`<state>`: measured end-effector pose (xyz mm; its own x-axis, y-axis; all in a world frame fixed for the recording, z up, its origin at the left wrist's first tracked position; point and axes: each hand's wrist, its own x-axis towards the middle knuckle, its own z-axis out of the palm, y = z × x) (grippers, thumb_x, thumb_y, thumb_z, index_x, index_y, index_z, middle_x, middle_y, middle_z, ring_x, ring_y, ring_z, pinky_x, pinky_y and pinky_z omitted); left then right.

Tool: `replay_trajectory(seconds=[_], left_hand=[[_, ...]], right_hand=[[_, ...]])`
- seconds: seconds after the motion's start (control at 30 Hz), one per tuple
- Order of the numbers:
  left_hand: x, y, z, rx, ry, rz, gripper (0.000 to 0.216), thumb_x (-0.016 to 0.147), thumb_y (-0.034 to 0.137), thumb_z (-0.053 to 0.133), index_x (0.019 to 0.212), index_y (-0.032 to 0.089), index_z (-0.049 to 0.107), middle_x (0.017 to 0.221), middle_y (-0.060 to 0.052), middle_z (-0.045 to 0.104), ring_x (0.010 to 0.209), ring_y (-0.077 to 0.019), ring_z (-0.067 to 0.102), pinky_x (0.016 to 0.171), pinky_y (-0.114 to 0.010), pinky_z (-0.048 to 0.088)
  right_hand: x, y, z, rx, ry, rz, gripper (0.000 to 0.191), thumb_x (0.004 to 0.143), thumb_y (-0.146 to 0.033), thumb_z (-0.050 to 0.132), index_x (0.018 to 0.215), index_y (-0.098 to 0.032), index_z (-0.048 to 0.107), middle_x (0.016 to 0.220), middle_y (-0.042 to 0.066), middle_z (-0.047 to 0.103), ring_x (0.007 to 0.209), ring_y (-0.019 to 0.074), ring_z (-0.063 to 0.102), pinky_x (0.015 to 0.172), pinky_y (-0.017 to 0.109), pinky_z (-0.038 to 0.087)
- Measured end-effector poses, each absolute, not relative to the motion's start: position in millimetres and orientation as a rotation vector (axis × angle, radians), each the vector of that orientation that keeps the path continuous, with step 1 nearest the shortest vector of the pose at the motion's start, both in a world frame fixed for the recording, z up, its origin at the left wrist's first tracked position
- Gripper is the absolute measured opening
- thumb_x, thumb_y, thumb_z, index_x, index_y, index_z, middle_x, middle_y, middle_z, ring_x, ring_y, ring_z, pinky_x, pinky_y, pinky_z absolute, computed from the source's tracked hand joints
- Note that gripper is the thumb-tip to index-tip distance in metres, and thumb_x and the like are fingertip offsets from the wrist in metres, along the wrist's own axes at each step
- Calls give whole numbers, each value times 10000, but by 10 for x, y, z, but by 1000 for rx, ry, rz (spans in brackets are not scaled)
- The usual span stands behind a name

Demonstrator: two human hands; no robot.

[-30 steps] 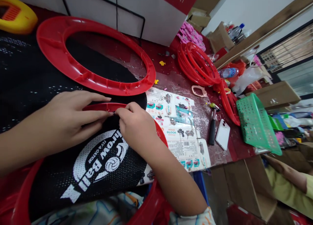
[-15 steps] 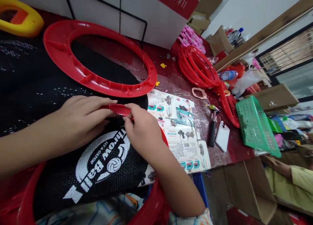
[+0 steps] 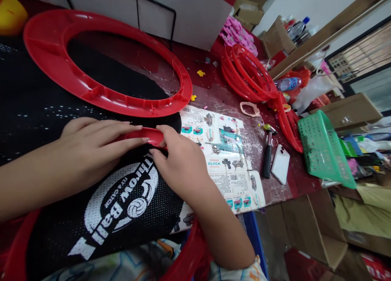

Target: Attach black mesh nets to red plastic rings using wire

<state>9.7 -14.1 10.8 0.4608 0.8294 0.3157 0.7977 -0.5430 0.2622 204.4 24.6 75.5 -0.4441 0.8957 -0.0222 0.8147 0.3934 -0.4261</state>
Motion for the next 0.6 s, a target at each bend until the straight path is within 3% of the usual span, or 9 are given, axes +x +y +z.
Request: replay_trajectory(seconds=[0.2, 0.33, 0.47, 0.6], left_hand=[[34, -103, 14, 2582, 1385, 691, 447, 910, 179, 406, 1338, 299, 448, 1373, -79, 548, 1247, -336, 489, 908, -507, 364], [42, -87, 146, 2419, 1364, 747, 392, 917, 224, 404, 1303, 271, 454, 1355, -61, 572, 1268, -315, 469, 959, -511, 332], [126, -29, 329, 2282, 1382, 780, 299, 908, 320, 435, 1174, 250, 553, 1209, -69, 661, 1140, -320, 563, 927, -507, 347], [283, 101, 421, 2354, 1428, 662, 272, 906, 262, 394, 1043, 232, 626, 1002, -80, 704, 952, -326, 619, 822, -504, 396]], right_hand=[[2033, 236, 678, -1363, -2543, 457, 344, 863, -164, 546, 1205, -157, 572, 1064, 70, 700, 919, 199, 634, 795, 314, 455], [2031, 227, 692, -1317, -2526, 482, 264, 861, -221, 584, 1114, -154, 612, 957, 51, 698, 827, 167, 613, 748, 283, 439], [2031, 252, 726, -1469, -2558, 534, 121, 832, -258, 642, 893, -154, 635, 816, 29, 657, 725, 150, 559, 655, 271, 393], [2031, 254, 723, -1436, -2626, 514, 29, 838, -174, 608, 843, -146, 613, 823, 33, 638, 763, 155, 539, 684, 281, 375]])
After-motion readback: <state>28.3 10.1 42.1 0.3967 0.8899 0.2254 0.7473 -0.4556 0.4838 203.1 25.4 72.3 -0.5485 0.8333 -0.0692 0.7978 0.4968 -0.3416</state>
